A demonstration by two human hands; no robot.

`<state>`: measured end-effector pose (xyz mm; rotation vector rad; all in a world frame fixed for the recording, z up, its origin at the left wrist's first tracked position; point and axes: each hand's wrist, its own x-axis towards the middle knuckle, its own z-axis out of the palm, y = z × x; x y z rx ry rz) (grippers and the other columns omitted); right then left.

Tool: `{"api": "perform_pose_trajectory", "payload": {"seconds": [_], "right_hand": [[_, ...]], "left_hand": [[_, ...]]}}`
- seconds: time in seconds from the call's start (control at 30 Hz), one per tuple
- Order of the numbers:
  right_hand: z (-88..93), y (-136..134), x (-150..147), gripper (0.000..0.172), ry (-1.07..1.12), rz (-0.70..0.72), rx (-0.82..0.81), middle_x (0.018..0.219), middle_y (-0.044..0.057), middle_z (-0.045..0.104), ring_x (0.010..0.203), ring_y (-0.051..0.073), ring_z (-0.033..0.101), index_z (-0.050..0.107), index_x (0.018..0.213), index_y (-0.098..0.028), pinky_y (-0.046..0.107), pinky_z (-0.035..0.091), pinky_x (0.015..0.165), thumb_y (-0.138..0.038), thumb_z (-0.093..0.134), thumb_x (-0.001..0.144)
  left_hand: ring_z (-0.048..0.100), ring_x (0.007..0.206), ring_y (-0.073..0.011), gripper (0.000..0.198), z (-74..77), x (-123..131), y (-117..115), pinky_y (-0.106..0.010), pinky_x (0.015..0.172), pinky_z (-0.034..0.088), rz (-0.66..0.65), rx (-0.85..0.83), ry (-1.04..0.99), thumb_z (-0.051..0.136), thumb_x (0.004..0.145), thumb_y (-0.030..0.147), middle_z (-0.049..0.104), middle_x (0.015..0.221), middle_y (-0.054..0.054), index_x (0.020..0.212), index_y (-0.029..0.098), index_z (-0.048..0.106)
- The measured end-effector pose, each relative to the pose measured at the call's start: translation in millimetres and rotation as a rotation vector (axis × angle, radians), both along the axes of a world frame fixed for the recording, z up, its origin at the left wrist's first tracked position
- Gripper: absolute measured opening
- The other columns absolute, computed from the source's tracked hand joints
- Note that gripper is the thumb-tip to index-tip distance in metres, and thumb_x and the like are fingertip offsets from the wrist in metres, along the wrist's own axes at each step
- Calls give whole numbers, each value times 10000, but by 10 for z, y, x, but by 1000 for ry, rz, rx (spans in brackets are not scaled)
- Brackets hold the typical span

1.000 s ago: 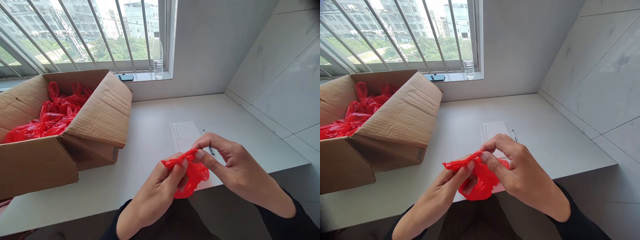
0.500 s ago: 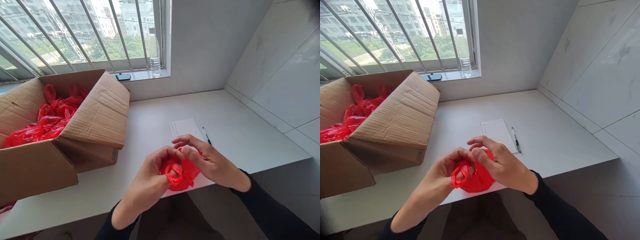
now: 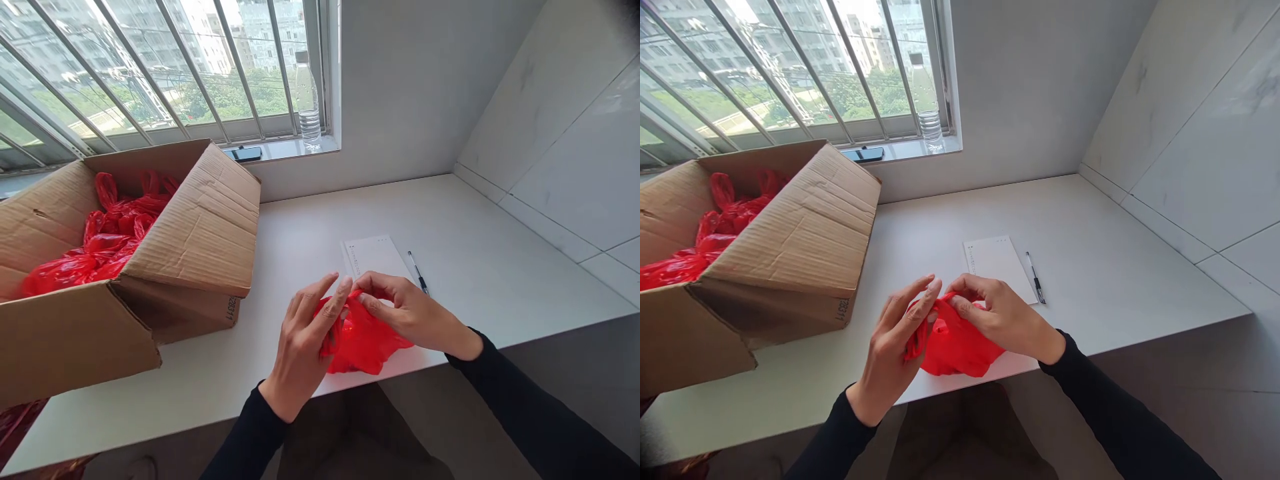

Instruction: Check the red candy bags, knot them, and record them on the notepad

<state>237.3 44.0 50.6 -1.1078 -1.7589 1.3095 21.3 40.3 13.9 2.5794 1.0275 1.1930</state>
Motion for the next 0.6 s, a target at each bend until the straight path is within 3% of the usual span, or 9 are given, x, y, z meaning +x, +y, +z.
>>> {"api": "perform_pose_trajectory", "payload": {"seconds": [0.1, 0.23, 0.37, 0.43, 0.5, 0.6], "right_hand": [[-61, -53, 152, 241, -152, -153, 50, 1007, 15, 711, 938, 179, 641, 656, 1008, -241, 290, 468, 697, -422, 498, 1024], [-287, -99, 404, 298, -308, -306, -21, 992, 21, 716, 997, 214, 648, 665, 957, -250, 331, 457, 732, -494, 502, 1011], [-419, -175, 298, 334, -245, -466, -52, 1154, 49, 701, 1046, 229, 659, 619, 1071, -256, 382, 522, 823, -539, 449, 1022], [-435, -250, 96, 318, -160, -540, -20, 1316, 63, 649, 1148, 232, 642, 560, 1143, -270, 403, 547, 888, -527, 404, 1041], [-493, -331, -130, 288, -102, -559, 15, 1453, 67, 568, 1294, 234, 580, 503, 1214, -287, 439, 537, 1001, -487, 362, 1061], [-752, -392, -383, 284, -122, -528, 111, 1548, 92, 479, 1421, 239, 483, 442, 1301, -280, 503, 477, 1128, -397, 321, 1072]], "left_hand": [[477, 1399, -288, 709, -106, -182, -68, -491, 1110, 438, 26, -21, 66, 502, 958, -17, 532, 1527, -116, 1585, 283, 363], [583, 1260, -257, 521, -330, -429, -196, -464, 1043, 458, 169, -132, 62, 518, 984, 28, 686, 1332, -72, 1442, 274, 548], [603, 1232, -232, 396, -380, -350, -249, -431, 1012, 513, 144, -256, -126, 516, 1020, 107, 698, 1307, -56, 1358, 289, 616], [512, 1374, -254, 439, -366, -214, -234, -468, 1099, 479, 80, -244, -137, 509, 1033, 160, 628, 1434, -62, 1449, 298, 545], [377, 1498, -273, 550, -394, -81, -200, -502, 1180, 417, 27, -245, -45, 500, 1043, 225, 498, 1575, -78, 1575, 283, 376], [285, 1555, -256, 625, -559, 37, -140, -518, 1241, 342, 9, -271, 164, 428, 1063, 245, 369, 1660, -81, 1641, 263, 190]]}}
